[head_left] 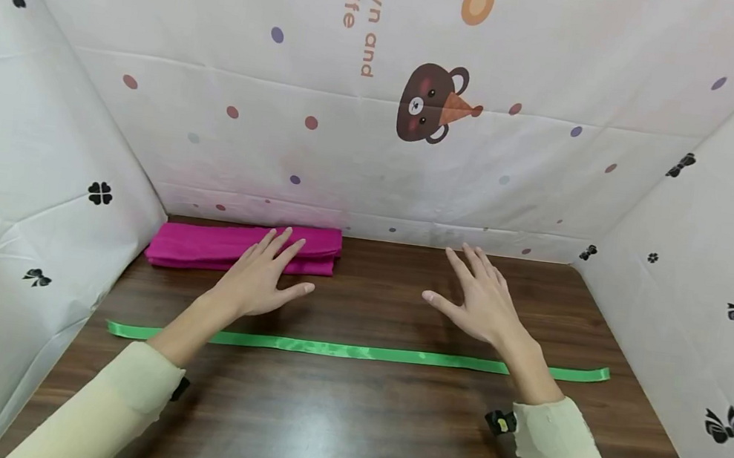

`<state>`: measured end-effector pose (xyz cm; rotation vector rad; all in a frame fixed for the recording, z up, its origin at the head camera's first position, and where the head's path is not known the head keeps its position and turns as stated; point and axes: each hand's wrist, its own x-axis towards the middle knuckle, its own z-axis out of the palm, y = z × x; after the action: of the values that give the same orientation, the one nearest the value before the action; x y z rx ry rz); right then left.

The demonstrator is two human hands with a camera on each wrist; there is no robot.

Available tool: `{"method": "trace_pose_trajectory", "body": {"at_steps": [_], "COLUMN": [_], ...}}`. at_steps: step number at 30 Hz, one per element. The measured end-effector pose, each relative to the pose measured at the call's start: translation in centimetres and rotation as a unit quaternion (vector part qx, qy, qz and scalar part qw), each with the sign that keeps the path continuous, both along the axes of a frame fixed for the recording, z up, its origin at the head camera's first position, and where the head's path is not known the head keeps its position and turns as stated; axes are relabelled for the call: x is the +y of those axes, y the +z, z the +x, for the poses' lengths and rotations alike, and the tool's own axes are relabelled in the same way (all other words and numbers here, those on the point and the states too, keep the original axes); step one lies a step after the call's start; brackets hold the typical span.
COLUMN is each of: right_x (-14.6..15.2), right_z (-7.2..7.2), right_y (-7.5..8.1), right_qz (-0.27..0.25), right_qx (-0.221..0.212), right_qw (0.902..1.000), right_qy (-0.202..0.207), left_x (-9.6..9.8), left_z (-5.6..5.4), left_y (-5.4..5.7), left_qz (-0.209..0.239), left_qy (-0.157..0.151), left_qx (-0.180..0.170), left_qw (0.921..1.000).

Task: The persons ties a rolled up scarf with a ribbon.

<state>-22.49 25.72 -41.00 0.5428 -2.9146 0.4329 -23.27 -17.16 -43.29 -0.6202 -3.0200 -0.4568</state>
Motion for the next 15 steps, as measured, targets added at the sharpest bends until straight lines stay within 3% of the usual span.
{"method": "trace_pose_trajectory", "body": {"at_steps": [15], "right_x": [-1.6], "right_z": [-0.7], "right_y": [-0.1], "right_qz": [-0.036], "right_qx": [-0.005], "right_qw": [0.9993], "right_qy": [0.01], "left_x": [-2.3], "left_z": [0.1], "left_y": [0.8], "left_qz": [0.001], "left_qy": [0.01], "left_qx": [0.003], "left_qw": [0.9999]}}
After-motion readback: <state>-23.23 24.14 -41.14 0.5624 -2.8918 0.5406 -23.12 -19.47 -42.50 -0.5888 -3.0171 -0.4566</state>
